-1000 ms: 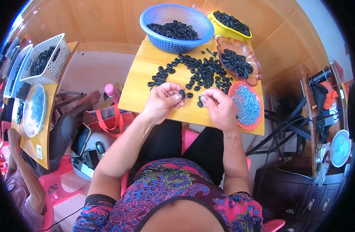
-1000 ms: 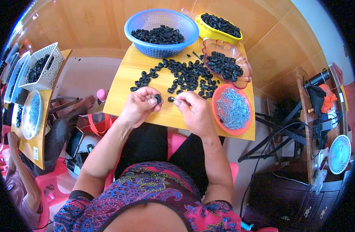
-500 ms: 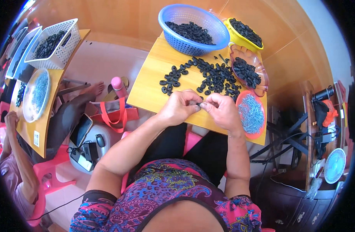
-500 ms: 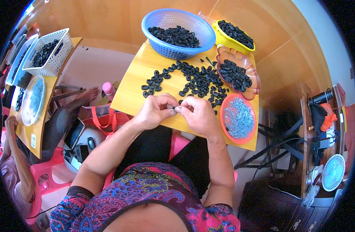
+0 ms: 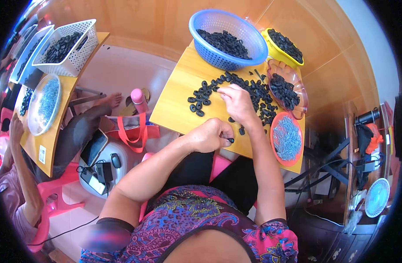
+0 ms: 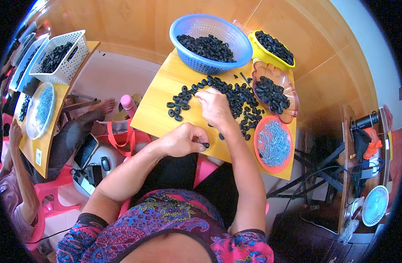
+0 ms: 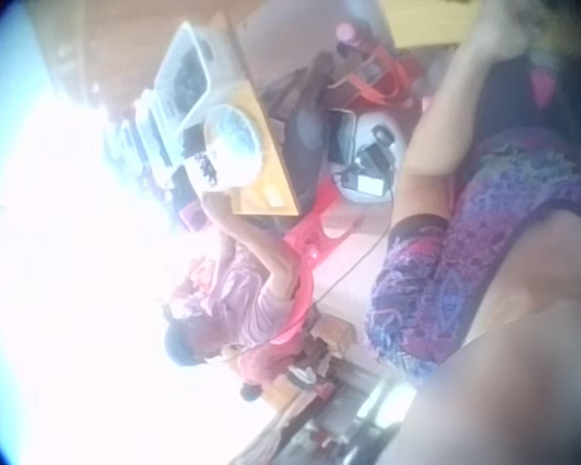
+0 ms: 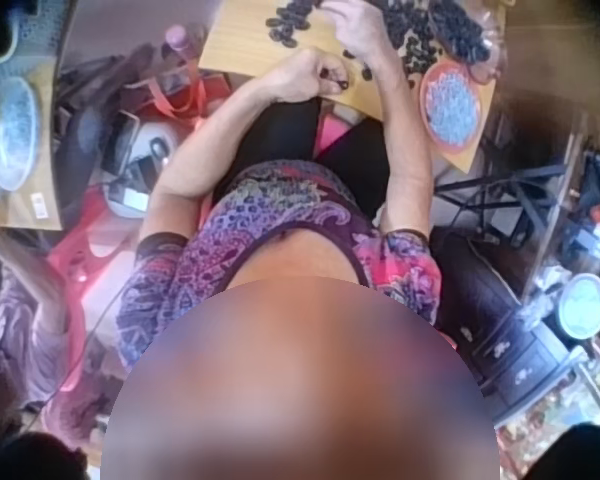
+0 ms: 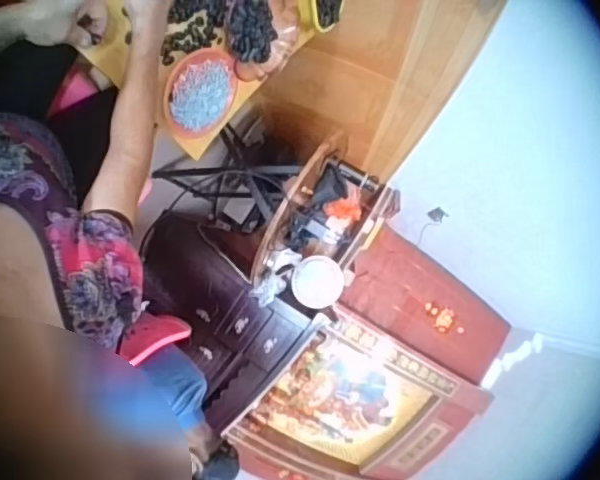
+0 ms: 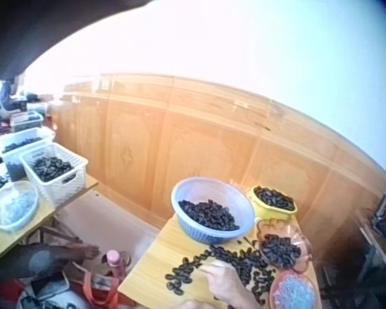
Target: The person assembles small decorative crystals onto black garment accessories by hand, taking the crystals from containers and attaching them to the accessories on a work table.
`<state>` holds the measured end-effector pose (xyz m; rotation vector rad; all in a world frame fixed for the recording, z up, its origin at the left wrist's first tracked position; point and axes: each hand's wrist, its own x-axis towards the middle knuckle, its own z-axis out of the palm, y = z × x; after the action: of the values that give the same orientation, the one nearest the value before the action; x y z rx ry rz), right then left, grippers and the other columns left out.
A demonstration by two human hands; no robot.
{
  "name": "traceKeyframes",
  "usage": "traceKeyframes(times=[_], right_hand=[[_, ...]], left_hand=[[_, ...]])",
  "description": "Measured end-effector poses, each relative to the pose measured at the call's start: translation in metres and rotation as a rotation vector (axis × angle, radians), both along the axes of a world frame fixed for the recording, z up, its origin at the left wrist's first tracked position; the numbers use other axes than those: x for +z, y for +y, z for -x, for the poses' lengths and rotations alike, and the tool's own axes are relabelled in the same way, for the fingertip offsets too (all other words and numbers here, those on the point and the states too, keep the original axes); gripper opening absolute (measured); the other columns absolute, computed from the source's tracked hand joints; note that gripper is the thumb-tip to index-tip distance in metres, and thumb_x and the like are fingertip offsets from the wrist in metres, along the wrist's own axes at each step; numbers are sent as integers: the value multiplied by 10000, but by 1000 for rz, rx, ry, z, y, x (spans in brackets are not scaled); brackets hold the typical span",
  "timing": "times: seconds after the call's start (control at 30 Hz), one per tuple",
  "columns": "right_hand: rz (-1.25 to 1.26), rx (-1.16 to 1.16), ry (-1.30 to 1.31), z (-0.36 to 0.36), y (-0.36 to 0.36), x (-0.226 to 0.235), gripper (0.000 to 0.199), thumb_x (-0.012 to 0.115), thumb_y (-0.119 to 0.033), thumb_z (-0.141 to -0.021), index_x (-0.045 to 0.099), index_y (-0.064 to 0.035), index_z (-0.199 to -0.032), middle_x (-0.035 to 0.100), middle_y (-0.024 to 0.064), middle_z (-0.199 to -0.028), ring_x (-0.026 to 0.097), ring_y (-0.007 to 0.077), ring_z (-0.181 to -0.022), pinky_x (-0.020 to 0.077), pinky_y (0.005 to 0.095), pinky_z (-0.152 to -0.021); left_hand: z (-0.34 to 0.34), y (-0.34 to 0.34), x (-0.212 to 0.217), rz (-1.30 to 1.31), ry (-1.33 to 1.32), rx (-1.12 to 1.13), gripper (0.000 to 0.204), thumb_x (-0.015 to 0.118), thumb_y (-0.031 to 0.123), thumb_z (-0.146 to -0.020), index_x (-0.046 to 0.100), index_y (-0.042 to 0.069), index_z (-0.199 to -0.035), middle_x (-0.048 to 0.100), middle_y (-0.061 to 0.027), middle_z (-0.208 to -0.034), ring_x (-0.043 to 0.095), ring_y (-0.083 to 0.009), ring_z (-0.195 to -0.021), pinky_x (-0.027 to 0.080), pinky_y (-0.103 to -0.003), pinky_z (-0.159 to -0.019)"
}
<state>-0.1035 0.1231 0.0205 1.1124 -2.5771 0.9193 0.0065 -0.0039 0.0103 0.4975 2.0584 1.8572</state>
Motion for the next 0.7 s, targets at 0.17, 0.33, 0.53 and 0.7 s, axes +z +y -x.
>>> traceKeyframes(times=[0.17, 0.33, 0.53, 0.7], right_hand=[[-137, 30, 96, 26, -27, -15, 192, 576, -15, -772, 693, -80, -910, 571, 152, -862, 533, 320, -879, 451, 385, -790], [-284, 52, 69, 34, -33, -16, 138, 624, -44, -737, 683, -87, -854, 559, 146, -827, 540, 318, -879, 450, 393, -795], [-220, 44, 87, 31, -32, -12, 79, 635, -57, -725, 631, -30, -799, 569, 154, -816, 542, 330, -879, 446, 411, -793], [202, -85, -332, 5, -5, -2, 113, 624, -2, -778, 547, 1, -860, 594, 75, -749, 591, 159, -639, 464, 260, -561]], left_hand=[[2, -4, 0, -34, -4, 35, 97, 651, -11, -718, 621, -32, -808, 600, -70, -660, 574, -131, -632, 468, -283, -609], [1, -9, 9, -8, -7, 43, 80, 652, -15, -759, 622, -21, -833, 561, 7, -675, 508, -66, -642, 437, -239, -604], [4, -6, 0, -52, 20, 81, 86, 643, -9, -767, 620, -30, -847, 593, -25, -692, 548, -89, -656, 451, -253, -617], [10, -6, -10, -353, -209, 214, 76, 597, -24, -811, 620, -31, -882, 612, -40, -722, 556, -90, -649, 446, -236, -600]])
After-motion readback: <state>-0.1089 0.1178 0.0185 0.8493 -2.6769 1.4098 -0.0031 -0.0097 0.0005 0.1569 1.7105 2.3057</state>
